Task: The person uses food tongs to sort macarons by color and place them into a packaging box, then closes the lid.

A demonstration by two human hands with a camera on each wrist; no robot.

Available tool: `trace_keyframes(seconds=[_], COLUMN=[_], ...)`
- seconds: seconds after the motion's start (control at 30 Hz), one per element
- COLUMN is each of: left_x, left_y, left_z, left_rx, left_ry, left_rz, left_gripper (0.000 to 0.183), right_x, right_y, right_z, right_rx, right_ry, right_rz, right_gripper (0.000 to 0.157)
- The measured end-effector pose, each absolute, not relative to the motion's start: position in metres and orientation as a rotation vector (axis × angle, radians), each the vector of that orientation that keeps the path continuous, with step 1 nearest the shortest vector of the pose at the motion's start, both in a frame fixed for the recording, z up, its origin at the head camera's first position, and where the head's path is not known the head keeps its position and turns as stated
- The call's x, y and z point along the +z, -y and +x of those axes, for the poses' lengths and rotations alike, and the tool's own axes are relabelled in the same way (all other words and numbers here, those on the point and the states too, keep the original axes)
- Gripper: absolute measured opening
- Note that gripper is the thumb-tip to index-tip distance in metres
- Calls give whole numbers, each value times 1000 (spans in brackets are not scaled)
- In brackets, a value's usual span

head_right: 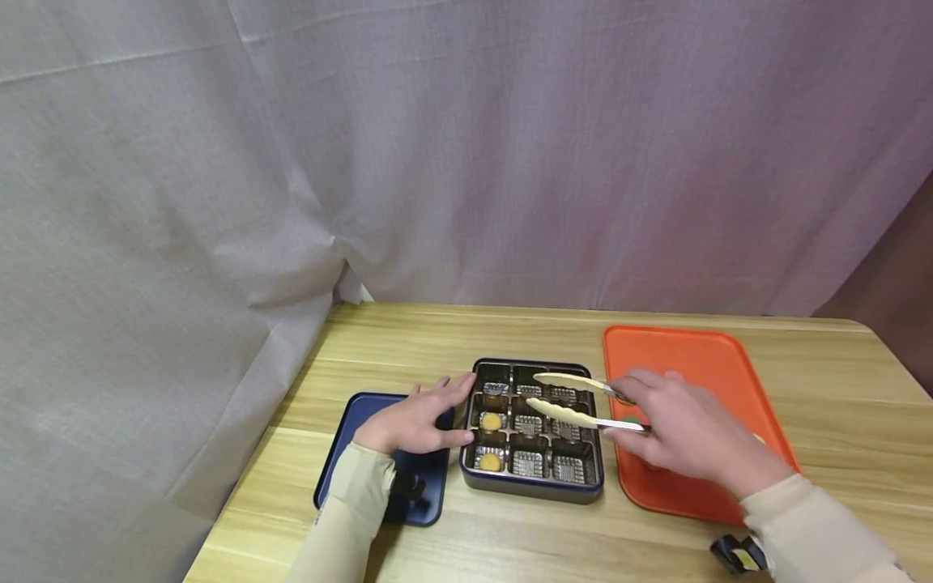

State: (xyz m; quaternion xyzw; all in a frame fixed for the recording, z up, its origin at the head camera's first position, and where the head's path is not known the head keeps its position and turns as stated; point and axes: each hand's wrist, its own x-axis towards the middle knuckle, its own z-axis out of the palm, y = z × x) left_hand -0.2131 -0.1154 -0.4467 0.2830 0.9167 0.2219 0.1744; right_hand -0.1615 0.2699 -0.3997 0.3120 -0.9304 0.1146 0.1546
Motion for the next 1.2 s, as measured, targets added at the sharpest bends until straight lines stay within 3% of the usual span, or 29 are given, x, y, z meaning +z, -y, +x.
trace_keyframes(seconds=[0.7, 1.2], left_x=[-448, -447], left_y=[117, 117], left_z=[-213, -213], left_rx=[638, 633], left_ry=[-2597, -2595], left_rz=[806, 811], left_gripper=[93, 93], right_x=[-415, -434], right_y=[-355, -376], right_z=[-162, -167], right_rx=[278, 230], right_ry=[2795, 2923], right_rz=[593, 503], right_gripper=[54, 59])
